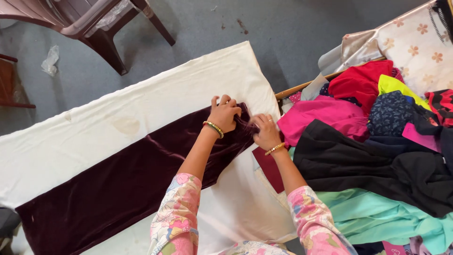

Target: Folding pieces of velvet clothing on a table.

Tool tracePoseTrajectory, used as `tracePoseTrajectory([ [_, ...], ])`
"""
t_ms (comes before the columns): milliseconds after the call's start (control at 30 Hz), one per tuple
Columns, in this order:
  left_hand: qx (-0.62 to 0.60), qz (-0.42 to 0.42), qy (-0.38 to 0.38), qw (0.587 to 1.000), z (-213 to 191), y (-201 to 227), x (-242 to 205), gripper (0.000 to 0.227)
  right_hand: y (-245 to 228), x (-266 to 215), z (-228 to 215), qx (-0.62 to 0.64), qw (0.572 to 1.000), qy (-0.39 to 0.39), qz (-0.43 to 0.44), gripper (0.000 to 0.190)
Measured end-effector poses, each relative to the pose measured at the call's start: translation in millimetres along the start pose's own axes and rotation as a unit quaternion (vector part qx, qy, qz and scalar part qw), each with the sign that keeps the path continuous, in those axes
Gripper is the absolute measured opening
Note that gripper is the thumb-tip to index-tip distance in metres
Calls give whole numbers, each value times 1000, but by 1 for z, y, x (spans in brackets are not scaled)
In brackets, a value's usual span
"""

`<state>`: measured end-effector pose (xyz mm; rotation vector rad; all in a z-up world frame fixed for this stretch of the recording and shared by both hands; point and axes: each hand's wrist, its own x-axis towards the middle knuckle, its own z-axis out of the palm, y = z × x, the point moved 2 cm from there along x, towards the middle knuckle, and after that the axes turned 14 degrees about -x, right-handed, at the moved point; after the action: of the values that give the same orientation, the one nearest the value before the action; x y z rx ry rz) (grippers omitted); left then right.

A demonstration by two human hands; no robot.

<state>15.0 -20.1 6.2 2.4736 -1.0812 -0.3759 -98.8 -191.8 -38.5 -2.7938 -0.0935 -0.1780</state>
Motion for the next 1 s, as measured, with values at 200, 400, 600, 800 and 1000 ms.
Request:
tracePoseTrajectory([
  [200, -321, -68, -70, 942, -15, 1, 9, 48, 2, -6, 17, 362, 928, -59, 65, 69],
  [400, -331, -100, -21, 938, 0, -20, 22, 39, 26, -16, 19, 149, 974, -92, 143, 43],
  [600, -362, -90, -12, 928, 12, -26, 33, 31, 19, -13, 10, 313, 947, 3, 65, 35],
  [800, -214, -177, -34, 960, 44, -35, 35, 23, 24, -12, 25, 130, 982, -84, 109, 36],
  [1000, -88, -268, -104, 954, 54, -35, 36, 56, 24, -18, 42, 69, 984, -48, 158, 33],
])
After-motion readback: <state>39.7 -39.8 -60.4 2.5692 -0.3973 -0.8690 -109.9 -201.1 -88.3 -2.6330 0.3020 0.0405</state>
